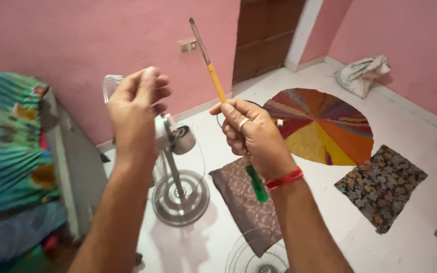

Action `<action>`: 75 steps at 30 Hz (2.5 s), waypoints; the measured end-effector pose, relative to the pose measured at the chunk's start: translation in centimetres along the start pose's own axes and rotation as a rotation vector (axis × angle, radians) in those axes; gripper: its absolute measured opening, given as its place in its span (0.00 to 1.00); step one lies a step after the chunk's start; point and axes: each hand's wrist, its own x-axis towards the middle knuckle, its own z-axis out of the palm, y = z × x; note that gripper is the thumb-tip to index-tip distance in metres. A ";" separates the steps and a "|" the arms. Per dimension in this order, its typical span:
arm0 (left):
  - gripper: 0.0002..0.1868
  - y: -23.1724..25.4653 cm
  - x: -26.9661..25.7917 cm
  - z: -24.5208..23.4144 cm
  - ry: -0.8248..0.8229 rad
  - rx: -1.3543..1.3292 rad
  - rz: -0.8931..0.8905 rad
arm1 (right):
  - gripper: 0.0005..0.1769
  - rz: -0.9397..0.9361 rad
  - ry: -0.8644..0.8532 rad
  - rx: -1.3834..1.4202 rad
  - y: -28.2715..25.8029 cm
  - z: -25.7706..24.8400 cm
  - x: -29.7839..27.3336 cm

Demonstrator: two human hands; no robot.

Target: The person uses a screwdriver to remove screws from the back housing of a standing fan, detaches the rear cover, and then manipulates the internal wiring and components near the motor.

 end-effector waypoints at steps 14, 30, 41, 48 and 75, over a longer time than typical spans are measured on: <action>0.12 -14.6 17.0 3.5 0.101 -0.102 -0.078 | 0.26 0.173 -0.190 -0.059 8.2 -8.4 23.4; 0.16 -20.4 30.8 9.2 0.232 0.036 -0.068 | 0.24 0.294 -0.728 -0.044 10.2 -8.9 46.2; 0.16 -26.6 33.9 15.4 0.689 0.141 0.082 | 0.18 0.362 -1.171 -0.016 13.7 -16.2 55.0; 0.17 -26.8 35.0 18.4 0.780 0.228 0.185 | 0.17 0.385 -1.167 0.061 12.7 -16.4 57.6; 0.17 -35.5 24.1 16.0 1.325 0.265 0.184 | 0.31 -0.043 -0.984 -0.523 47.1 -15.9 48.0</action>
